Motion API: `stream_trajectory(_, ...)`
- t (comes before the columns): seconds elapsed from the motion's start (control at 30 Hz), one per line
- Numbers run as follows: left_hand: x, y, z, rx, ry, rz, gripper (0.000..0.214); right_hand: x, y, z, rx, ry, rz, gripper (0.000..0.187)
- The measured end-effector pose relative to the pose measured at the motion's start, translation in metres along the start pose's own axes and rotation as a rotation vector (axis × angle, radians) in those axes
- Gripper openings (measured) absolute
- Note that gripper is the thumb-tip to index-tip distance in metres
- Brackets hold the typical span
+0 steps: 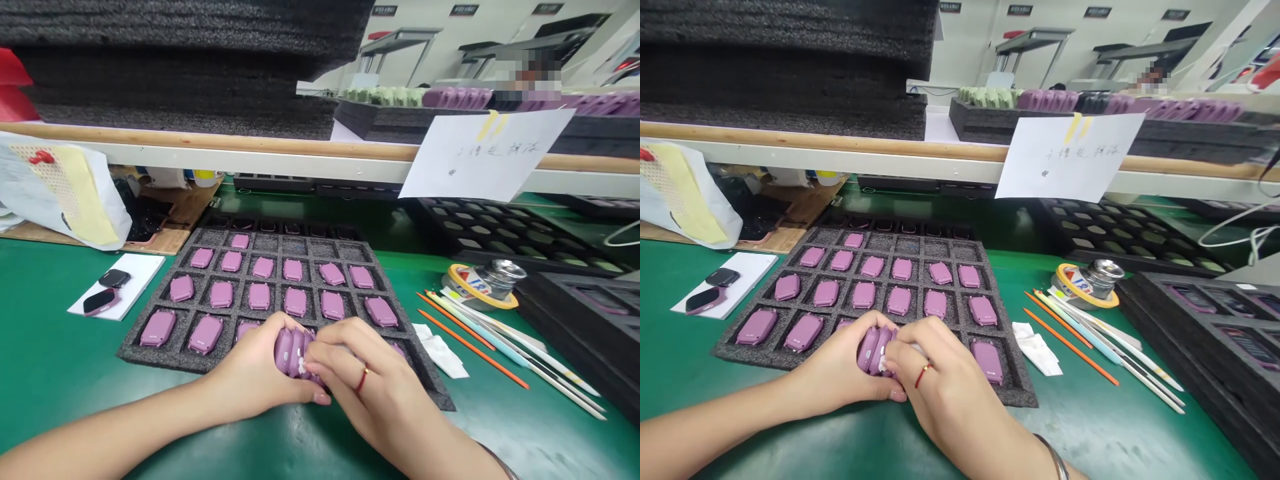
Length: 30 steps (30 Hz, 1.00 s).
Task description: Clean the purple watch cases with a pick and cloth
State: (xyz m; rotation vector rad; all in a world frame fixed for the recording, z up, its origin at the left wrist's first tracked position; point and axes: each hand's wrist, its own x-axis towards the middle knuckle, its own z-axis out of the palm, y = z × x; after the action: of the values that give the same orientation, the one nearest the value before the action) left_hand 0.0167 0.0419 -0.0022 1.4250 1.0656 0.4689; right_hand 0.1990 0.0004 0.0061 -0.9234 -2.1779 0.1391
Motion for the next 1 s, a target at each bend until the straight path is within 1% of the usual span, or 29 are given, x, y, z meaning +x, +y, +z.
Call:
stream_trajectory(0.13,0.0,-0.0011,0.0009,0.003,0.004,0.023,0.058,-0.0015,0.0004,0.0006,-0.036,-0.06,0.002,0.021)
stream_trajectory(0.23,-0.001,-0.001,0.0014,0.047,0.02,0.008,0.059,-0.0019,0.0025,0.0002,-0.059,-0.018,-0.005,0.02)
stream_trajectory(0.3,-0.0016,-0.0008,0.0016,0.069,0.017,-0.015,0.059,-0.0021,0.0031,-0.0007,-0.054,-0.013,-0.016,0.02)
stream_trajectory(0.43,-0.0007,-0.0006,0.0013,0.012,-0.01,0.02,0.058,-0.0027,0.0012,-0.0025,-0.015,-0.101,-0.007,0.018)
stream_trajectory(0.5,0.0004,0.0,0.0006,0.001,-0.005,0.02,0.057,-0.0018,0.0008,-0.0025,-0.029,-0.111,-0.007,0.018)
stream_trajectory(0.63,0.0013,0.0008,0.0001,-0.018,0.001,0.013,0.056,-0.0009,0.0007,-0.0012,-0.039,-0.077,-0.029,0.021)
stream_trajectory(0.77,-0.0013,-0.0004,0.003,0.022,0.019,0.016,0.056,-0.003,-0.0014,0.0008,-0.031,-0.074,0.006,0.018)
stream_trajectory(0.83,-0.0031,-0.0003,0.004,0.029,0.027,0.021,0.054,-0.0027,-0.0006,0.0019,-0.034,-0.071,0.008,0.019)
stream_trajectory(1.0,-0.0049,0.0002,0.0026,0.052,0.035,0.015,0.052,0.0001,0.0022,0.0025,-0.033,0.002,0.009,0.019)
